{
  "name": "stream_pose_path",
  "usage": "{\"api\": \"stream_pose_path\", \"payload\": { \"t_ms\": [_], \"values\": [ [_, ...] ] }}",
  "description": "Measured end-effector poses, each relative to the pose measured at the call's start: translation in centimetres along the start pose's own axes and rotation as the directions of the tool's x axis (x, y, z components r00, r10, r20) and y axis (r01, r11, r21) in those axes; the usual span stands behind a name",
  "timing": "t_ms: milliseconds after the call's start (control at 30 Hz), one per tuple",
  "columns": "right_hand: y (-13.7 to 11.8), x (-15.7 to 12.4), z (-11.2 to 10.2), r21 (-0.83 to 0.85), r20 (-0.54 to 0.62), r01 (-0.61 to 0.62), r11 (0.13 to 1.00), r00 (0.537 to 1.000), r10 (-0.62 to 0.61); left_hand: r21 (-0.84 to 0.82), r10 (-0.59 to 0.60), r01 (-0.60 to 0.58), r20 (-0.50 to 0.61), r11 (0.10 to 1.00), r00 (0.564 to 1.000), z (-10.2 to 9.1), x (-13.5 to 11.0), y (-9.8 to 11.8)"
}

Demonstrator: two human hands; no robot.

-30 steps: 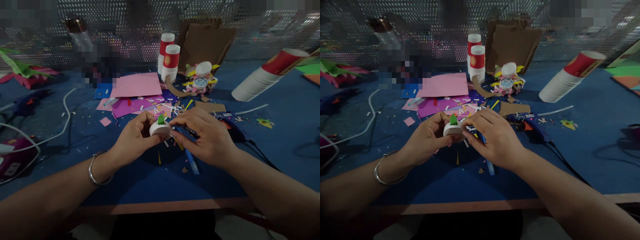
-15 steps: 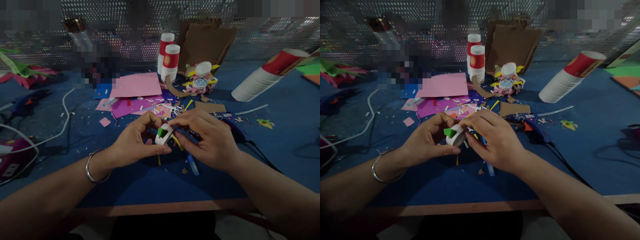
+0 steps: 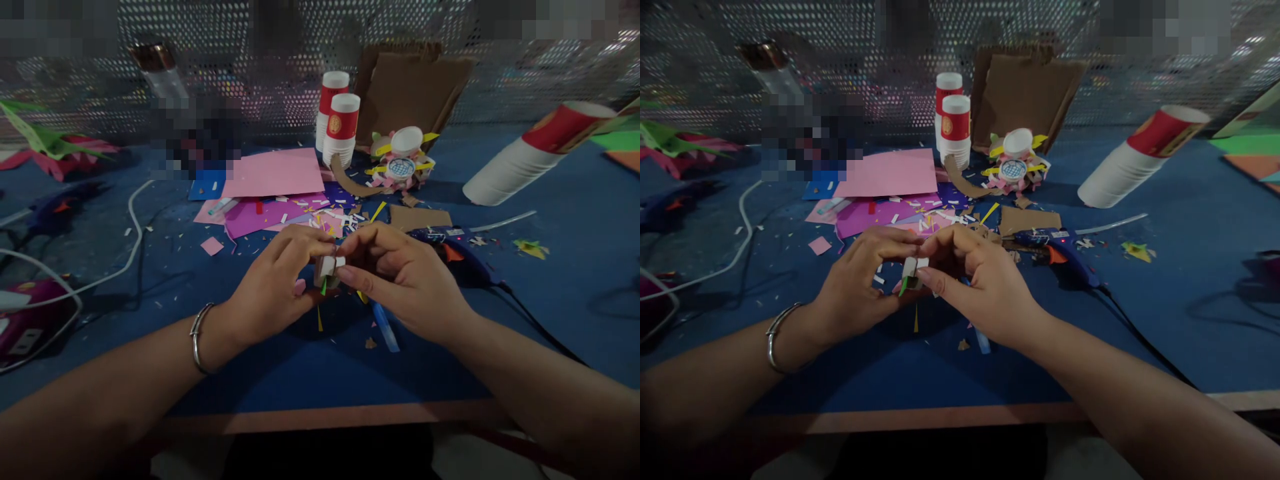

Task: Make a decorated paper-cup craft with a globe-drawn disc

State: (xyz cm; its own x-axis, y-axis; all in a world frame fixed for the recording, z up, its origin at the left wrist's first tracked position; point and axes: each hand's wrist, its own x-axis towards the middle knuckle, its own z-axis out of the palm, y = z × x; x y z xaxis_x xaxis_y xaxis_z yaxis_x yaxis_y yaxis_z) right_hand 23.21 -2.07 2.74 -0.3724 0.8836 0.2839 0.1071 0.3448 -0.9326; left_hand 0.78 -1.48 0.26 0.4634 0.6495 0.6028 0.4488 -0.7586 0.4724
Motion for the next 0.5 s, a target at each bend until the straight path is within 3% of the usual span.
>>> {"api": "stream_pose_path", "payload": {
  "t_ms": [500],
  "values": [
    [-0.68,0.13,0.28,0.154,0.105,-0.062,0.986,0.993,0.046,-0.058,-0.077,0.076,-0.024,0.995,0.997,0.14,-0.51,0.59]
  ]
}}
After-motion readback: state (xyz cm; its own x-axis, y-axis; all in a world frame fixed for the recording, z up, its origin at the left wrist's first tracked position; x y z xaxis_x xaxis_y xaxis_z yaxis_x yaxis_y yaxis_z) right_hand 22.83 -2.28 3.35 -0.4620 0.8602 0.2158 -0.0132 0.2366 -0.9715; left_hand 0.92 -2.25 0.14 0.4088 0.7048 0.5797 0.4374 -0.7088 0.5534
